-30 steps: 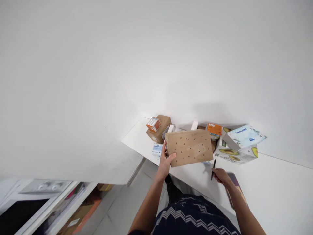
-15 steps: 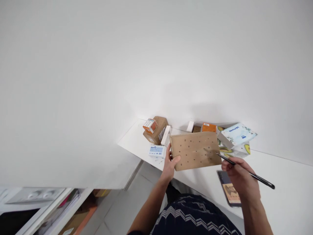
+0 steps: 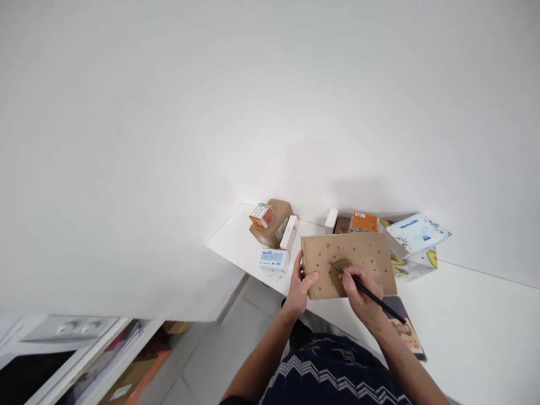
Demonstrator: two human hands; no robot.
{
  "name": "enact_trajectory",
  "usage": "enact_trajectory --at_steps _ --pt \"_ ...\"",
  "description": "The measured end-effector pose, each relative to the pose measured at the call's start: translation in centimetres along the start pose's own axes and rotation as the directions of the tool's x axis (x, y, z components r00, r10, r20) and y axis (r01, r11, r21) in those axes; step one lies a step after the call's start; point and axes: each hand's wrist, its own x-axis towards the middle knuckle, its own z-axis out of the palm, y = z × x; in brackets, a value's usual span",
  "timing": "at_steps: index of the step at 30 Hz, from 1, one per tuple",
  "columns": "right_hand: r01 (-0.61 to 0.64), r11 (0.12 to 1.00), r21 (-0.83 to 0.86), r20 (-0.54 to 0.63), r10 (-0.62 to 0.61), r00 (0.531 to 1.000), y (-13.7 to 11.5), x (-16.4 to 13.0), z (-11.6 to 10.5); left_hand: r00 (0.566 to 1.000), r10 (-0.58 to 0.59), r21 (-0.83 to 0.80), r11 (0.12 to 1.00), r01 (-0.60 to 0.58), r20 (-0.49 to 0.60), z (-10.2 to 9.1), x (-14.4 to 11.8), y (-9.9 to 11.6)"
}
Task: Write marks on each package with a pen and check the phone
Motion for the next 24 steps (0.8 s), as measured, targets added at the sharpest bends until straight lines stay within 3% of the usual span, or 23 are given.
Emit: enact_trajectory --at_steps 5,13,17,21,24 --pt "0.001 0.998 -0.058 0.048 0.002 0.999 -0.4 0.1 -0.4 1.000 0.012 0.016 1.000 -0.012 0.011 0.1 0.1 0.0" --pt "-0.019 0.999 0.042 0.048 0.017 0.999 0.2 0.0 0.0 0.999 0.037 0.017 0.999 -0.038 0.029 -0.2 0.1 0.1" --pt "-0.122 0.955 0.269 0.005 0.125 0.992 0.5 0.0 0.1 0.999 0.032 0.018 0.999 -0.032 0.009 -0.2 0.2 0.2" --pt "-0.223 0.776 0.590 -0.062 0.319 0.946 0.8 -0.4 -0.4 0.999 0.035 -0.017 0.999 -0.036 -0.034 -0.2 0.5 0.6" --pt "-0.222 0.724 0.653 -0.118 0.387 0.915 1.9 -1.4 -1.6 0.996 0.061 -0.037 0.997 -0.064 -0.064 -0.4 0.8 1.1"
